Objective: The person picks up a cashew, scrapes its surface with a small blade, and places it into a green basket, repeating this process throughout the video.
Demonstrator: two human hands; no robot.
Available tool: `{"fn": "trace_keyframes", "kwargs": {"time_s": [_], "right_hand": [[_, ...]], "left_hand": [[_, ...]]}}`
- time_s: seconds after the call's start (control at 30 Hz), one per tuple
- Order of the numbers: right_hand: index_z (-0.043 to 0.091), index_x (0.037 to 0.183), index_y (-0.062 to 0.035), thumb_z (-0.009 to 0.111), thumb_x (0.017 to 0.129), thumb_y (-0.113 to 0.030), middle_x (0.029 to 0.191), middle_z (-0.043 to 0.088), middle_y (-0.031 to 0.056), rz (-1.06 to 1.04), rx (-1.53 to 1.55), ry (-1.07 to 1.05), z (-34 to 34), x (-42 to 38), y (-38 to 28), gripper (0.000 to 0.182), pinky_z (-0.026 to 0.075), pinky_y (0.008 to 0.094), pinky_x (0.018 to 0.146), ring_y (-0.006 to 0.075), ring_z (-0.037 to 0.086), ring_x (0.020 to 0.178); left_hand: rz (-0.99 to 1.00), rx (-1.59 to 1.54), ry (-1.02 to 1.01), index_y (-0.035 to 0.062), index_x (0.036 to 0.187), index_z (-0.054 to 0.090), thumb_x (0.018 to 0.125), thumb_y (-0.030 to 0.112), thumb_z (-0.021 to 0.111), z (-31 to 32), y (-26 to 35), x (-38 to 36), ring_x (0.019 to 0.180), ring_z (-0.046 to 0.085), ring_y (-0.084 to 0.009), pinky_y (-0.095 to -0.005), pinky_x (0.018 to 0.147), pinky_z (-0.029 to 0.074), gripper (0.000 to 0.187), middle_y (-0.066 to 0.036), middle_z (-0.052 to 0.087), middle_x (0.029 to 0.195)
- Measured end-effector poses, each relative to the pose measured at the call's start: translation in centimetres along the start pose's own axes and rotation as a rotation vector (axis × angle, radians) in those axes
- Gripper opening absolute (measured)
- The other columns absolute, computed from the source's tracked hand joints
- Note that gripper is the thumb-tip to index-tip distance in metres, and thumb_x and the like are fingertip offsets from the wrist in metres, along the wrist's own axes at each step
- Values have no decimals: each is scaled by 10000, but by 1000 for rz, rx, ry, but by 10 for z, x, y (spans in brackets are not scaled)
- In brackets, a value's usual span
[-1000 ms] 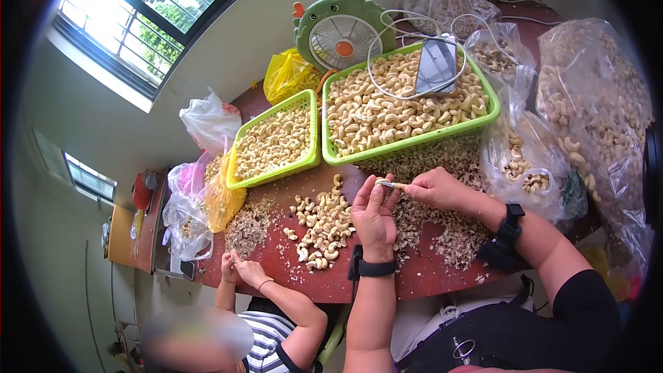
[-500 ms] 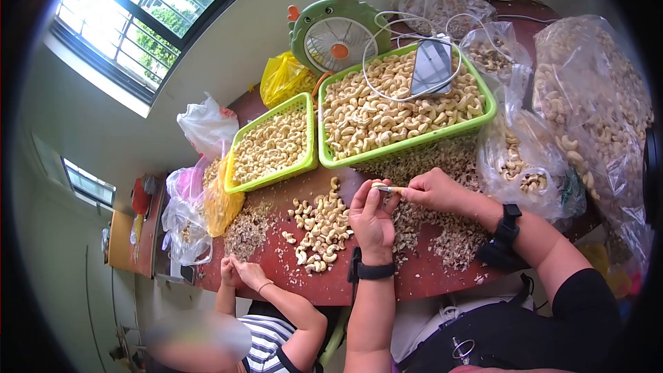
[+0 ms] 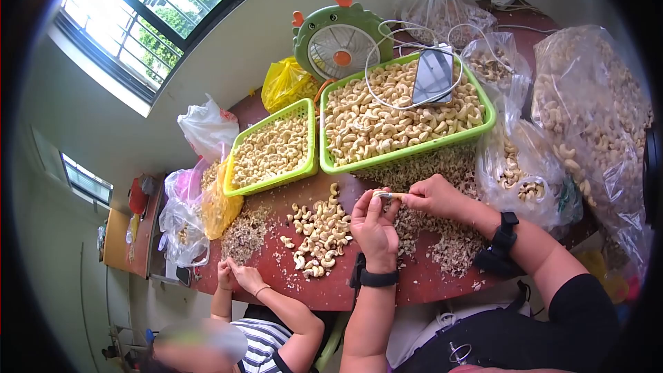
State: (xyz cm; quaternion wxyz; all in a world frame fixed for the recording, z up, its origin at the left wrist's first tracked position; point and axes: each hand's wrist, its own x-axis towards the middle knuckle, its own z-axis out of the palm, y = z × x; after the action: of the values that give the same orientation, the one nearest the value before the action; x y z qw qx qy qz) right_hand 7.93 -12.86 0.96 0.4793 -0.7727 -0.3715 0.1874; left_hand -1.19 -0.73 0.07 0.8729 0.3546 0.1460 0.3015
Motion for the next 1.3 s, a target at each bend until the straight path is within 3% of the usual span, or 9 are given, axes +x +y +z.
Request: {"fn": "trace_keyframes", "kwargs": {"time_s": [0.2,0.37,0.4,0.53,0.7,0.77,0.97,1.2,1.3], "right_hand": [[615,728,-14,554,769,-324,523,535,74,25,113,19,3,1,4,319,405,265,466,104,485,477],[617,722,-13,544,782,-325,514,526,53,88,139,15,4,1,6,327,393,257,450,84,469,471],[616,719,-12,540,786,-328,512,523,52,104,129,16,4,2,6,332,391,258,445,84,466,466],[602,688,-8,534,793,-324,499,509,42,94,142,9,4,2,5,339,384,257,439,82,456,456],[594,678,-9,533,796,-321,505,512,41,74,136,-1,4,2,6,340,390,254,450,75,461,463],[591,674,-9,533,798,-320,505,510,37,84,138,4,3,1,2,341,392,250,452,72,462,466],[594,671,-10,533,800,-318,504,512,32,90,171,-1,3,1,3,339,389,247,448,72,459,464],[596,685,-5,534,791,-308,502,514,49,76,159,1,4,1,3,328,379,264,445,85,453,460],[598,690,-5,533,789,-303,502,513,52,82,146,-8,4,1,1,320,379,266,446,88,455,462]], "left_hand": [[-12,-30,-6,-3,963,496,802,-2,492,-1,-3,1,850,573,-228,-377,740,516,162,-129,570,883],[-72,-83,-3,22,908,522,816,83,505,-3,2,3,778,588,-181,-361,728,513,111,-88,587,816],[-96,-31,63,55,856,545,827,162,508,-6,3,4,723,590,-161,-321,672,516,117,-54,592,756],[-171,-49,72,84,825,546,841,221,485,-15,7,9,661,571,-139,-261,562,484,151,-26,578,709],[-196,-104,47,83,819,496,857,212,468,-15,10,9,594,525,-128,-251,514,469,137,-13,501,645],[-165,-176,-53,85,832,497,857,199,469,-19,11,11,606,536,-131,-251,521,467,119,-20,518,662],[-159,-90,135,66,878,518,825,132,518,-14,15,12,690,586,-165,-264,588,495,84,-63,587,769],[-190,-42,77,41,902,509,798,80,531,-14,13,12,712,586,-167,-256,616,499,113,-79,592,786],[-262,-72,56,34,981,481,790,41,505,-16,14,12,680,568,-152,-251,593,492,192,-80,583,801]]}}
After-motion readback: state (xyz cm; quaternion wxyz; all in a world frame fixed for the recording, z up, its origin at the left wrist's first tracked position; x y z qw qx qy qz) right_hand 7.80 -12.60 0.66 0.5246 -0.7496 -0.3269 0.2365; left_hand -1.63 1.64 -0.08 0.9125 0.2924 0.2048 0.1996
